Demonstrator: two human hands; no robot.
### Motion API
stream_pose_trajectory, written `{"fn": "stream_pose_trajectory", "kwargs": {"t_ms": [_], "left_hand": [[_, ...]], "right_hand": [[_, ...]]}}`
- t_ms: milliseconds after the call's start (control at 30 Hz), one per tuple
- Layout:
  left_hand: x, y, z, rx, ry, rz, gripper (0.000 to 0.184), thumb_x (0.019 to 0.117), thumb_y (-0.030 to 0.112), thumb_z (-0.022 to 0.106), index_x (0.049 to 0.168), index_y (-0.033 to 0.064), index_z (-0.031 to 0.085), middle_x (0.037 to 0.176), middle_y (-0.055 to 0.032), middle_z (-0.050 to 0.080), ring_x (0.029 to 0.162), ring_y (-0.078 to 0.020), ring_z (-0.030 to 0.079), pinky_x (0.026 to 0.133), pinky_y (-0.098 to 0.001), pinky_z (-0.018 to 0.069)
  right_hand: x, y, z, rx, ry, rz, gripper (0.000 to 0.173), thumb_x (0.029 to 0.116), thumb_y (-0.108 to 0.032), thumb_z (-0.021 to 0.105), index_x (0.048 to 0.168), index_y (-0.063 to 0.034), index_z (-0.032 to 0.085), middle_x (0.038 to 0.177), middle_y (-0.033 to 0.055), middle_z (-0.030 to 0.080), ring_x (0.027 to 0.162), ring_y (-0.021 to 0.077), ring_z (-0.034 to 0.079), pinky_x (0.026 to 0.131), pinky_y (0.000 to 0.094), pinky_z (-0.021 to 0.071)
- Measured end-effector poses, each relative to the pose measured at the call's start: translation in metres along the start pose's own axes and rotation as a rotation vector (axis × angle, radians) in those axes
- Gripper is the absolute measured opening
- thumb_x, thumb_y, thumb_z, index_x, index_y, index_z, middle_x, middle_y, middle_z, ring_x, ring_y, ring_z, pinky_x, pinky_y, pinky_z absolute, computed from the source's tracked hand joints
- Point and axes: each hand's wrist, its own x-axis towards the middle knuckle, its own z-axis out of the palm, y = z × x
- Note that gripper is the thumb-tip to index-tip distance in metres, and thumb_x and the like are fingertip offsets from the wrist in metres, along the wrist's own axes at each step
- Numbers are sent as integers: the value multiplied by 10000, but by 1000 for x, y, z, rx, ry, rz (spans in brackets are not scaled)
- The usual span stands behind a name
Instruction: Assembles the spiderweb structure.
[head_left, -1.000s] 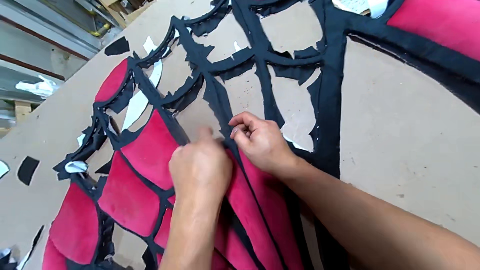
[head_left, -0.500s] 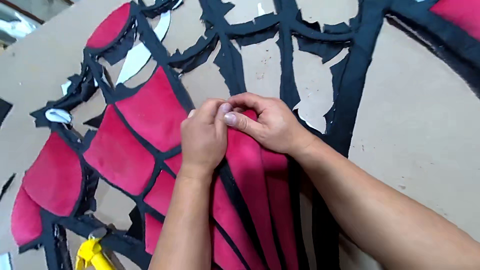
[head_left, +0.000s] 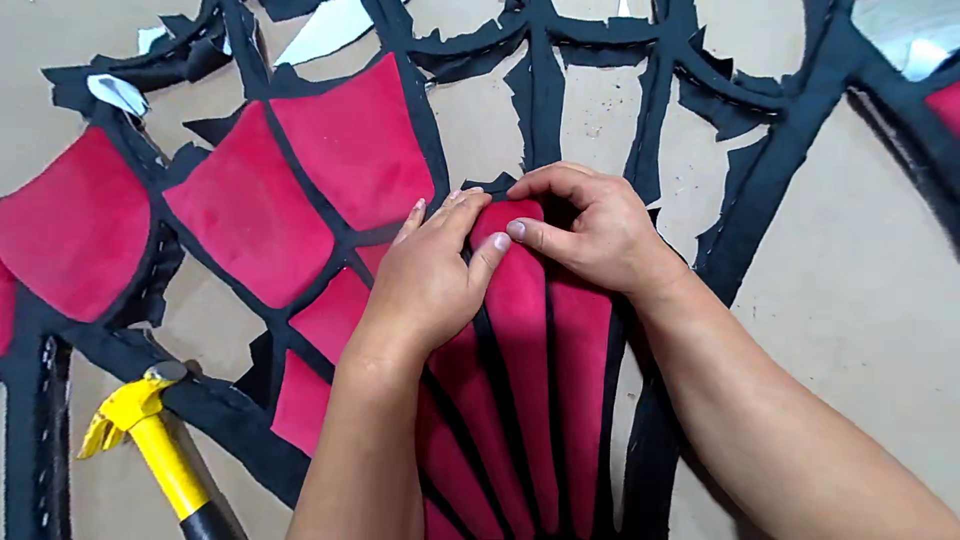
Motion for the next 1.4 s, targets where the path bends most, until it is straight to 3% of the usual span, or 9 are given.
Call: {"fn": "stream_pose_trajectory", "kwargs": {"t_ms": [200,367,433,500,633,867,1000,1133,1400], "left_hand": [[-4,-3,-6,118,-169,-13,1146,772,941,440,1629,191,317,1685,24,303,1581,-175,177,1283,-585,32],[-11,4,0,173,-162,-34,1060,874,860,409,1653,164,233,1717,11,215,1595,-175,103,1273,-611,4],[-27,8,12,152,-7,-21,913,959,750,415,1622,128,327,1687,-11,303,1585,-183,170,1282,-607,48],[-49,16,18,120,99,7,852,986,686,450,1571,66,419,1635,-67,402,1563,-221,255,1279,-628,101],[-81,28,25,151,64,26,1182,795,871,534,1576,1,365,1639,-156,366,1560,-302,255,1256,-681,102],[-80,39,16,321,-123,-76,1103,861,862,423,1591,37,360,1685,-112,288,1589,-280,158,1256,-667,65],[-117,68,44,245,89,-146,756,1026,596,421,1536,39,467,1627,-119,405,1558,-316,261,1248,-659,167],[-143,85,52,201,90,-183,808,974,656,488,1491,36,532,1661,-129,337,1564,-342,230,1257,-661,141],[-158,85,81,144,306,-174,602,1073,481,362,1348,45,674,1591,-80,466,1518,-344,349,1241,-677,191]], "right_hand": [[3,-4,0,-71,-101,-13,433,893,-550,702,1190,-237,735,1242,-71,695,1196,82,610,1038,396,496],[2,-3,2,-174,-74,-42,412,898,-575,697,1154,-260,763,1176,-100,720,1305,126,548,1227,465,303],[3,-5,2,-178,-100,-2,413,897,-581,695,1173,-281,758,1205,-106,706,1257,110,569,1079,386,462],[3,-6,1,-159,-124,25,420,898,-586,687,1187,-288,750,1211,-105,692,1195,112,583,976,377,507],[2,-5,-1,-136,-129,23,406,915,-573,672,1188,-283,753,1207,-112,699,1151,114,597,940,378,514],[3,-7,-1,-133,-170,35,426,902,-578,672,1200,-281,743,1226,-103,687,1172,130,583,946,392,507],[2,-9,-1,-134,-170,42,466,862,-624,692,1204,-312,738,1250,-113,679,1203,129,574,980,391,501],[1,-6,-3,-136,-170,50,467,873,-635,668,1207,-315,734,1272,-114,675,1240,127,566,996,400,497],[3,-14,6,-223,-118,-1,516,893,-646,630,1192,-239,736,1247,-22,687,1275,205,560,1076,451,434]]}}
